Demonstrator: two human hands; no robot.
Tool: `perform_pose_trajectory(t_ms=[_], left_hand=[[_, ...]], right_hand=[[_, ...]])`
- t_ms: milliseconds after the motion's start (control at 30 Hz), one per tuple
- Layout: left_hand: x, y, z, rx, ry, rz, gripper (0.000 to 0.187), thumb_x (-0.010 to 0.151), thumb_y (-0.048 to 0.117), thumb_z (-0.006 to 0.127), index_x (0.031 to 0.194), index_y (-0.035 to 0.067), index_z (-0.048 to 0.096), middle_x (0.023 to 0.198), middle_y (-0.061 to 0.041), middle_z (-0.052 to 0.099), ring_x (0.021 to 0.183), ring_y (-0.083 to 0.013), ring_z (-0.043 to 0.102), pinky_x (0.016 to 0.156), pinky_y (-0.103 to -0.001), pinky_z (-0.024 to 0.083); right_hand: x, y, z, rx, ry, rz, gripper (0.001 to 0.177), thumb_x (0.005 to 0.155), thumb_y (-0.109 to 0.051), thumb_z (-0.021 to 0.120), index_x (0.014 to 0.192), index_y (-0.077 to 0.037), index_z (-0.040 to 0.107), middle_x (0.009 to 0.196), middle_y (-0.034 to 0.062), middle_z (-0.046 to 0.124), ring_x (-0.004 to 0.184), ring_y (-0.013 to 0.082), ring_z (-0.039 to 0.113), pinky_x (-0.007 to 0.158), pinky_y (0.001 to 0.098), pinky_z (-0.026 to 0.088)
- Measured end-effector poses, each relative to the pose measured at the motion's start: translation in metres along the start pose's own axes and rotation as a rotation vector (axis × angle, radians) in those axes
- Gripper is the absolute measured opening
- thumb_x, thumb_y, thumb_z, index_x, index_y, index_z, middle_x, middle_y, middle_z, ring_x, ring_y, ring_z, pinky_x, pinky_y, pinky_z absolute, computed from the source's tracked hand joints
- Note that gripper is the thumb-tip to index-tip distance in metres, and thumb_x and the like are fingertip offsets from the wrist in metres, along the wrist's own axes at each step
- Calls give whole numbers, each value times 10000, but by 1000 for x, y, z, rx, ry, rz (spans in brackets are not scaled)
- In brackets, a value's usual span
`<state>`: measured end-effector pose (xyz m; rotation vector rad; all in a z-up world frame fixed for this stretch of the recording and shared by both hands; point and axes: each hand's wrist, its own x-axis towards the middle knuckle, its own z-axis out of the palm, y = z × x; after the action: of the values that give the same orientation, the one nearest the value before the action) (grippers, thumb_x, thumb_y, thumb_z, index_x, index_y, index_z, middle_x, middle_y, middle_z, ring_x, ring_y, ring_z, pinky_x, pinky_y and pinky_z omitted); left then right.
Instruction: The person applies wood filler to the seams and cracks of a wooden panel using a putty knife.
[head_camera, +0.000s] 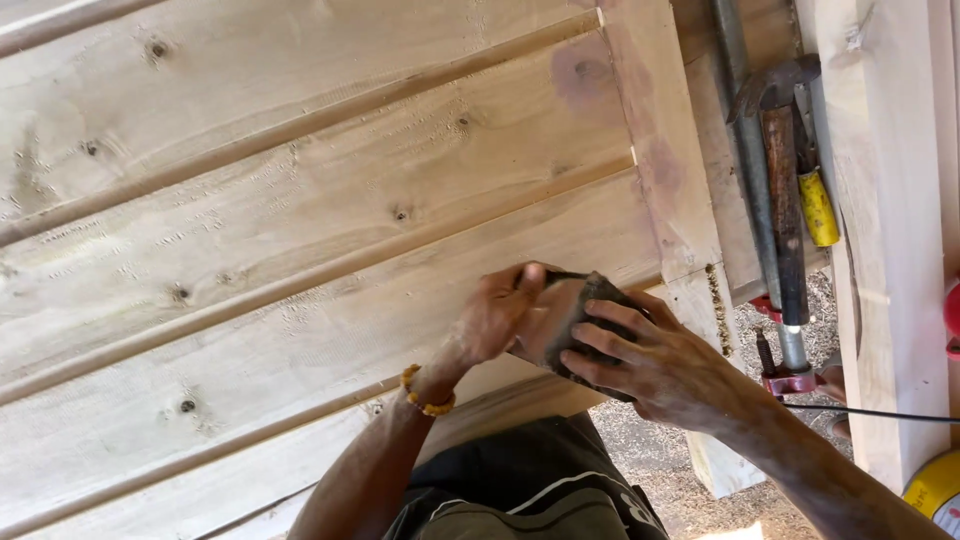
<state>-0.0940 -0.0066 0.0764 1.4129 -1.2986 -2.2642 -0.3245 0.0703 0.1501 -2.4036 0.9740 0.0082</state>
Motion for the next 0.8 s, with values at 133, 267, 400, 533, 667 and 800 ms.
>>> perform_pose_trajectory(t_ms=[133,267,400,533,667,800], left_hand=[[-3,-48,-18,-299,284,102,466,1093,398,452,1195,19,704,915,-119,664,829,-181,608,760,-342,530],[-30,-33,-49,-710,395,292,429,1069,355,429,1197,0,633,1076,-45,712,963,-146,666,862,-301,555],[-39,-74,-47,-715,440,263,448,1145,373,430,1181,-23,635,1027,-61,662,896,-150,592,783,-305,503],[-50,-70,-41,-770,455,328,457,1151,381,432,1141,-32,628,984,-53,629,844,-125,535,730,-277,461],[-61,-68,-40,-868,513,254,431,1032,378,400,1091,12,618,1003,-36,683,893,-123,615,795,-274,529],[-80,-48,-35,-713,496,259,456,1093,403,392,1111,13,628,1006,-19,658,902,-109,575,803,-256,488]], right_hand=[[-32,24,28,-116,29,53,741,656,1,850,1321,-219,610,1364,56,541,1340,292,460,1119,521,422],[-8,64,20,-77,-58,265,777,591,-22,855,1317,-124,599,1344,139,554,1319,365,454,1095,546,411],[-6,58,44,-82,29,493,792,589,-33,839,1341,-101,601,1359,156,564,1330,387,468,1095,560,411],[-29,45,40,-214,-97,519,928,499,-147,872,1389,-157,612,1384,122,586,1263,363,519,1035,559,472],[11,64,-21,157,-271,802,644,817,-16,696,1406,-262,619,1364,53,613,1182,214,621,880,353,620],[50,47,-34,224,-119,1169,496,1023,-129,570,1504,-249,571,1359,143,576,910,312,720,660,443,656]])
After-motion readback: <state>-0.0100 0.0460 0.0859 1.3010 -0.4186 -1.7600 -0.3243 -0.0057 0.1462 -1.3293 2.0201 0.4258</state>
